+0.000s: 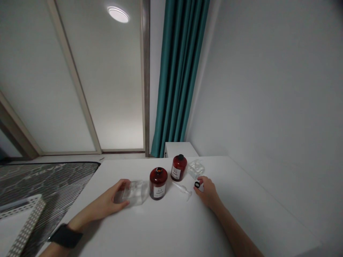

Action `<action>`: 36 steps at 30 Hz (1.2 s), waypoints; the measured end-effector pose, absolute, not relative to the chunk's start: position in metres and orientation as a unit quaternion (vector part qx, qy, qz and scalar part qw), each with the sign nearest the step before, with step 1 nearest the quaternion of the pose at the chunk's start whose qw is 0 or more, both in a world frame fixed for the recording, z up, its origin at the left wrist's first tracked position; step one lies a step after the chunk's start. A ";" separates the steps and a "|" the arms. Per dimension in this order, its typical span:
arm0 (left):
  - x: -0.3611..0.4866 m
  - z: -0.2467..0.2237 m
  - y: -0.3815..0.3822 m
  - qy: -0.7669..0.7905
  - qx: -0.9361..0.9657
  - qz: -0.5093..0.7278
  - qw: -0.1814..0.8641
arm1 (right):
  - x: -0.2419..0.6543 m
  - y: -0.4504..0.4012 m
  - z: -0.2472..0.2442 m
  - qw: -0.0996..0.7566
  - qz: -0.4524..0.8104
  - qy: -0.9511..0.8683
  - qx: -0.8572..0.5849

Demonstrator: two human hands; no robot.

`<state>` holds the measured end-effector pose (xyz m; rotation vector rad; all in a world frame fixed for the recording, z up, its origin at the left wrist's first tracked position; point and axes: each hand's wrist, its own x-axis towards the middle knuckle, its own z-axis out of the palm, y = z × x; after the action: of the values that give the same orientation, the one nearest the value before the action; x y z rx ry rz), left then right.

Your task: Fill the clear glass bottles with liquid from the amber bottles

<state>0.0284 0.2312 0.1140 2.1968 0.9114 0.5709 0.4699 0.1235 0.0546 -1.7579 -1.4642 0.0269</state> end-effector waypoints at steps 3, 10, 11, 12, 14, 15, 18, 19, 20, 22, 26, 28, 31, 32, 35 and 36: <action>0.031 0.118 0.229 0.352 0.839 0.224 0.348 | 0.468 0.121 0.058 0.434 0.034 -0.573 -0.694; 0.037 0.136 0.220 0.372 0.834 0.221 0.343 | 0.452 0.117 0.080 0.529 0.144 -0.548 -0.632; 0.038 0.137 0.219 0.374 0.833 0.223 0.341 | 0.449 0.117 0.085 0.545 0.168 -0.544 -0.616; 0.038 0.136 0.219 0.375 0.833 0.225 0.339 | 0.445 0.116 0.089 0.560 0.193 -0.539 -0.599; 0.038 0.134 0.219 0.377 0.832 0.231 0.334 | 0.435 0.114 0.096 0.587 0.236 -0.529 -0.565; 0.039 0.133 0.219 0.378 0.833 0.233 0.331 | 0.430 0.112 0.100 0.598 0.254 -0.526 -0.550; 0.039 0.132 0.219 0.374 0.838 0.228 0.327 | 0.416 0.108 0.108 0.614 0.293 -0.521 -0.515; 0.039 0.132 0.219 0.371 0.840 0.224 0.326 | 0.411 0.107 0.110 0.616 0.301 -0.521 -0.508; 0.039 0.132 0.220 0.369 0.842 0.219 0.326 | 0.406 0.106 0.111 0.616 0.307 -0.522 -0.504; 0.038 0.132 0.220 0.368 0.843 0.220 0.324 | 0.399 0.106 0.115 0.612 0.313 -0.526 -0.501; 0.036 0.129 0.222 0.374 0.832 0.247 0.326 | 0.387 0.112 0.126 0.615 0.289 -0.534 -0.504; 0.035 0.127 0.222 0.373 0.830 0.255 0.327 | 0.382 0.118 0.133 0.627 0.261 -0.534 -0.504; 0.034 0.124 0.222 0.370 0.832 0.255 0.326 | 0.371 0.133 0.146 0.642 0.223 -0.540 -0.497; 0.033 0.122 0.223 0.369 0.832 0.254 0.327 | 0.366 0.138 0.151 0.642 0.216 -0.546 -0.493; 0.033 0.119 0.223 0.371 0.828 0.259 0.332 | 0.352 0.154 0.169 0.624 0.208 -0.580 -0.481; 0.033 0.119 0.223 0.372 0.827 0.260 0.333 | 0.347 0.158 0.175 0.610 0.203 -0.599 -0.477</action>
<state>0.0326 0.2230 0.1188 2.1583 0.9709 0.6785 0.3471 0.1584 0.1746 -1.1020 -1.3843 0.4698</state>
